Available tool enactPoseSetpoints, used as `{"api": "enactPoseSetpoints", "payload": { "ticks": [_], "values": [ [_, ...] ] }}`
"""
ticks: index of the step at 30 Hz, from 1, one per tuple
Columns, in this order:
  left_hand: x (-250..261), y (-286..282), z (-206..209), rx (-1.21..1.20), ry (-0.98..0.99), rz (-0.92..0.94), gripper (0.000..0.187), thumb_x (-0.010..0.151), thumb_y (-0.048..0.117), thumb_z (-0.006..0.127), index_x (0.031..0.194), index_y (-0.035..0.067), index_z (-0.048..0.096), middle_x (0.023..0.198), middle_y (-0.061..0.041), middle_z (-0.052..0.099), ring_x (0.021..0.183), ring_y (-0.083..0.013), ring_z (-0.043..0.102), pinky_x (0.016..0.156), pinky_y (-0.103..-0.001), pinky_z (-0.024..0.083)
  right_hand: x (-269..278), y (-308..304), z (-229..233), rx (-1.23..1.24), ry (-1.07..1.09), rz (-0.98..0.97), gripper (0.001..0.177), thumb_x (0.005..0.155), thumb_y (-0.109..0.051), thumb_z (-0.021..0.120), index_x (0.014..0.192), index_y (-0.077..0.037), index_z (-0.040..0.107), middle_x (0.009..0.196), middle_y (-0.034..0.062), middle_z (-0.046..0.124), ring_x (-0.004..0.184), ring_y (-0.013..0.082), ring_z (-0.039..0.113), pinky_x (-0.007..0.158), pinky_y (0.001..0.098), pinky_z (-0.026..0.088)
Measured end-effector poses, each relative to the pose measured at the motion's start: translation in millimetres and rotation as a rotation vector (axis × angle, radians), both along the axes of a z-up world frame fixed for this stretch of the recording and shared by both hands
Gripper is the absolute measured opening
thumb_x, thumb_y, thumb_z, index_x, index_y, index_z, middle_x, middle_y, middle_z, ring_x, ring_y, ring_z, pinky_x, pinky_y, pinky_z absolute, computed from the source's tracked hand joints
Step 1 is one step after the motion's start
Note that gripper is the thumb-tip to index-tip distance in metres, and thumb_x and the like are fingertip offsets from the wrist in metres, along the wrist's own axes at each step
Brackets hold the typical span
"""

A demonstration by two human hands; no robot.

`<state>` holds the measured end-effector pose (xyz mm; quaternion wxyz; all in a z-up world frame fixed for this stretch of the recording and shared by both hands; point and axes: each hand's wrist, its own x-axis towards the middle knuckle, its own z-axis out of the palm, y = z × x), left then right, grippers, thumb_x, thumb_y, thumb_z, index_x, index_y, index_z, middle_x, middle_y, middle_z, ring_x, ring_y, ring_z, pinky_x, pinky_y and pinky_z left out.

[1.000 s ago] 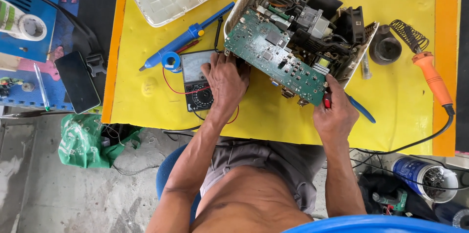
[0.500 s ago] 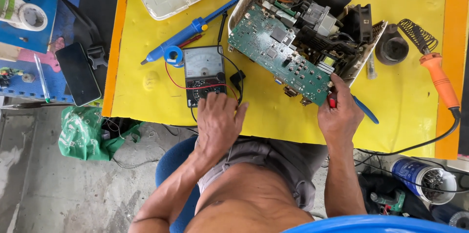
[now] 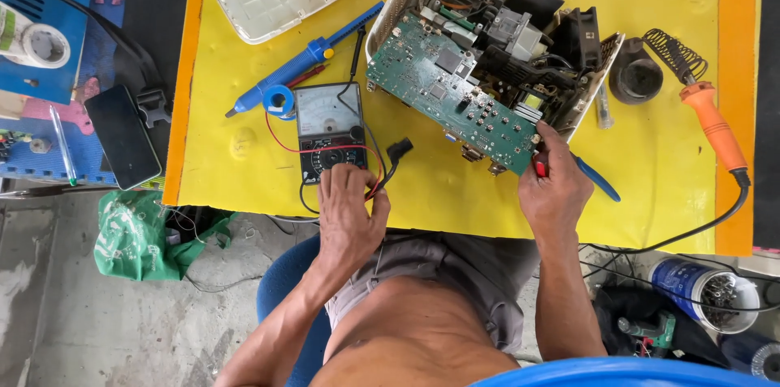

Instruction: The person uses multimeter probes to test a circuit board inside a disassembled electronic device. They then use a screwdriver to unscrew and remove a component from the device's internal assembly.

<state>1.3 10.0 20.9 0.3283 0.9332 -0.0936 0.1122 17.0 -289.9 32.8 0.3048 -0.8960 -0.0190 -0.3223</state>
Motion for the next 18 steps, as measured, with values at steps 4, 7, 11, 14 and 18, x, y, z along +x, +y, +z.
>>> {"api": "enactPoseSetpoints", "payload": {
  "ticks": [4, 7, 11, 14, 18],
  "values": [
    [-4.9, 17.2, 8.5, -0.115, 0.108, -0.055, 0.026, 0.094, 0.036, 0.075, 0.089, 0.015, 0.062, 0.080, -0.003, 0.055, 0.081, -0.0249, 0.060, 0.082, -0.039, 0.040, 0.1, -0.7, -1.5, -0.008, 0.003, 0.000, 0.035, 0.093, 0.013, 0.077, 0.125, 0.000, 0.071, 0.116, 0.0238, 0.075, 0.099, 0.0423, 0.073, 0.084, 0.0439, 0.061],
    [4.3, 31.1, 13.0, 0.001, -0.201, -0.176, 0.027, 0.083, 0.023, 0.085, 0.107, 0.015, 0.075, 0.077, -0.002, 0.062, 0.072, -0.0232, 0.066, 0.077, -0.035, 0.049, 0.8, 3.7, 5.1, -0.018, -0.003, -0.006, 0.035, 0.092, 0.012, 0.079, 0.125, 0.000, 0.072, 0.114, 0.0241, 0.076, 0.095, 0.0422, 0.074, 0.082, 0.0438, 0.061],
    [21.1, 36.4, 51.8, 0.140, -0.566, -0.262, 0.033, 0.096, 0.014, 0.074, 0.128, 0.018, 0.077, 0.101, -0.011, 0.065, 0.087, -0.0287, 0.065, 0.080, -0.039, 0.053, 0.8, -0.5, 0.2, -0.018, -0.003, -0.003, 0.035, 0.093, 0.012, 0.078, 0.125, 0.000, 0.072, 0.113, 0.0243, 0.076, 0.095, 0.0420, 0.074, 0.081, 0.0433, 0.061],
    [21.8, 53.2, 67.9, 0.043, -0.484, -0.218, 0.032, 0.094, 0.012, 0.077, 0.125, 0.018, 0.078, 0.129, -0.018, 0.071, 0.104, -0.0349, 0.071, 0.083, -0.042, 0.056, -0.9, -3.4, -5.6, -0.032, 0.016, -0.007, 0.035, 0.094, 0.014, 0.077, 0.126, 0.001, 0.072, 0.112, 0.0253, 0.076, 0.093, 0.0428, 0.074, 0.080, 0.0449, 0.062],
    [4.5, 80.4, 124.0, -0.434, -0.122, 0.120, 0.025, 0.093, -0.013, 0.072, 0.112, 0.000, 0.082, 0.066, -0.014, 0.071, 0.055, -0.0199, 0.064, 0.060, -0.031, 0.050, -1.1, -2.4, -4.9, -0.015, 0.032, -0.014, 0.034, 0.094, 0.015, 0.075, 0.126, 0.002, 0.072, 0.111, 0.0274, 0.075, 0.092, 0.0453, 0.073, 0.079, 0.0443, 0.061]
  ]
}}
